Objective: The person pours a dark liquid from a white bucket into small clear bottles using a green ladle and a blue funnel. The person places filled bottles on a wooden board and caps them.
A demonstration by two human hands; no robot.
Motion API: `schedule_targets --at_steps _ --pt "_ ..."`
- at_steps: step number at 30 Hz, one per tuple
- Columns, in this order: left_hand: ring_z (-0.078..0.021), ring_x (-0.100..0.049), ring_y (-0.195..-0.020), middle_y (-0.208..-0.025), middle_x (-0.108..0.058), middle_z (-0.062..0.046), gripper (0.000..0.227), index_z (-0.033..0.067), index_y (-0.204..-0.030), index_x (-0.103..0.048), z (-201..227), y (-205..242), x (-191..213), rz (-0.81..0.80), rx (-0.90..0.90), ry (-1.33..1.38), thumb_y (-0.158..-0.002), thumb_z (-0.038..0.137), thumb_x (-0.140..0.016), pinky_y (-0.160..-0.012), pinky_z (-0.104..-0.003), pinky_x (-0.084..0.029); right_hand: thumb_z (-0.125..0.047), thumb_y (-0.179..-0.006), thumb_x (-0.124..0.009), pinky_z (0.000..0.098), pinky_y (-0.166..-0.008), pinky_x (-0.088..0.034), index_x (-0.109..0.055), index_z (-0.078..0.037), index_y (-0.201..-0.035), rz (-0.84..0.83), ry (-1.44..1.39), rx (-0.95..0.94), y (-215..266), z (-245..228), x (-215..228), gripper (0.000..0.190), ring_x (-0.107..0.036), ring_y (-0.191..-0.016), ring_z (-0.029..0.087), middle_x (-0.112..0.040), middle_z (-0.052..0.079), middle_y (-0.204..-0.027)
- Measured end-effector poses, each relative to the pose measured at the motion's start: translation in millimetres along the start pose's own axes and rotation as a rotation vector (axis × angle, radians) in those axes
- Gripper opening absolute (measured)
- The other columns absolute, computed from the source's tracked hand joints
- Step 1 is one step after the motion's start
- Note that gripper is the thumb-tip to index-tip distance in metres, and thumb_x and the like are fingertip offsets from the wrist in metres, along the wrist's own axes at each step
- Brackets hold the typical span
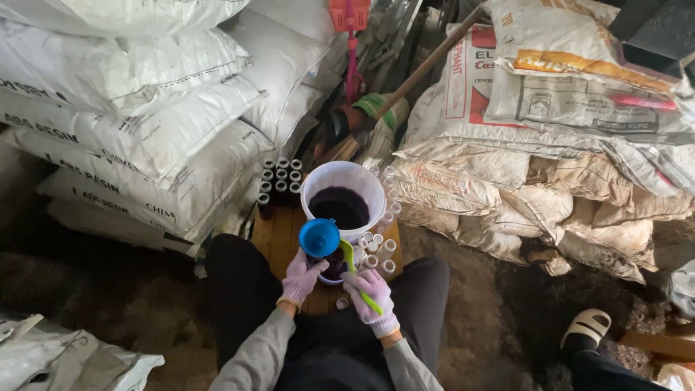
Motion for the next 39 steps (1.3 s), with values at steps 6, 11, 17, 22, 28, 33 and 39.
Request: schedule_targets --at_steps 6,11,17,22,28,33,39 --pt "-0.0180 -0.067 -0.090 -0.107 -0.074 -0.006 0.057 0.0096 -0.134 -0.061 -21.5 -20.4 -7.3 -0.003 -0.092 0.109 -0.079 0.015 -0.077 -0.086 -0.029 -0.053 -0.011 -0.074 -0.076 0.0365 -0.073 -0.051 -0.071 -0.007 -0.109 -0.059 0.105 0.160 -5.4 -4.5 -16.5 0.036 -0.061 -0.078 0.028 -0.064 0.006 -0.089" --pt "-0.0201 -0.069 -0.097 -0.110 -0.073 -0.007 0.065 0.0100 -0.136 -0.059 -34.2 -15.3 -2.6 0.014 -0.057 0.078 -0.076 0.024 -0.082 -0.092 -0.031 -0.053 -0.016 -0.081 -0.075 0.0307 -0.061 -0.050 -0.077 -0.019 -0.098 -0.078 0.270 0.006 12.2 42.2 -56.0 0.018 -0.056 -0.069 0.018 -0.054 -0.002 -0.074" --pt "-0.0160 -0.063 -0.081 -0.097 -0.071 -0.005 0.055 0.0092 -0.130 -0.061 -65.1 -36.0 -10.3 -0.003 -0.154 0.140 -0.080 0.016 -0.082 -0.079 -0.028 -0.053 -0.003 -0.080 -0.077 0.0261 -0.063 -0.052 -0.076 -0.010 -0.091 0.088 -0.212 -0.258 20.0 60.3 -55.1 0.013 -0.063 -0.067 0.015 -0.067 0.000 -0.082" --pt "-0.0157 -0.070 -0.086 -0.100 -0.076 -0.005 0.058 0.0100 -0.133 -0.063 -51.4 -26.0 -8.1 0.044 -0.014 0.119 -0.079 0.004 -0.081 -0.084 -0.028 -0.054 -0.009 -0.093 -0.060 0.0250 -0.082 -0.052 -0.074 -0.002 -0.112 -0.050 -0.336 -0.455 26.6 85.1 -55.5 0.025 -0.065 -0.092 0.016 -0.070 0.004 -0.109" --pt "-0.0155 -0.070 -0.088 -0.099 -0.075 -0.003 0.054 0.0117 -0.131 -0.064 -31.1 -13.3 -6.1 0.039 -0.001 0.109 -0.080 0.005 -0.080 -0.086 -0.028 -0.054 -0.020 -0.098 -0.051 0.0278 -0.098 -0.053 -0.074 -0.002 -0.118 0.101 -0.627 -0.760 49.9 120.7 -48.8 0.036 -0.069 -0.107 0.021 -0.072 0.010 -0.121" --pt "-0.0163 -0.070 -0.091 -0.101 -0.076 -0.002 0.056 0.0141 -0.134 -0.061 -19.5 -7.2 -1.7 0.033 0.048 0.008 -0.081 0.011 -0.078 -0.090 -0.029 -0.053 -0.016 -0.098 -0.051 0.0279 -0.099 -0.050 -0.074 0.004 -0.116 0.145 -0.665 -0.622 30.8 82.6 -24.0 0.035 -0.068 -0.109 0.020 -0.075 0.010 -0.119" --pt "-0.0202 -0.070 -0.104 -0.117 -0.073 -0.006 0.061 0.0123 -0.140 -0.058 -0.4 1.4 -1.1 -0.024 -0.014 -0.049 -0.082 0.017 -0.078 -0.098 -0.033 -0.051 -0.007 -0.093 -0.059 0.0274 -0.074 -0.054 -0.076 -0.004 -0.106 0.158 -0.407 -0.344 19.8 53.4 -4.5 0.022 -0.067 -0.083 0.018 -0.074 0.008 -0.097"
Point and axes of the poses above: each hand's wrist, its own y-axis away from the middle knuckle, its own x-axis out of the back of the hand, z = x × y, the point moved 8 cm from there along -y, towards the middle knuckle
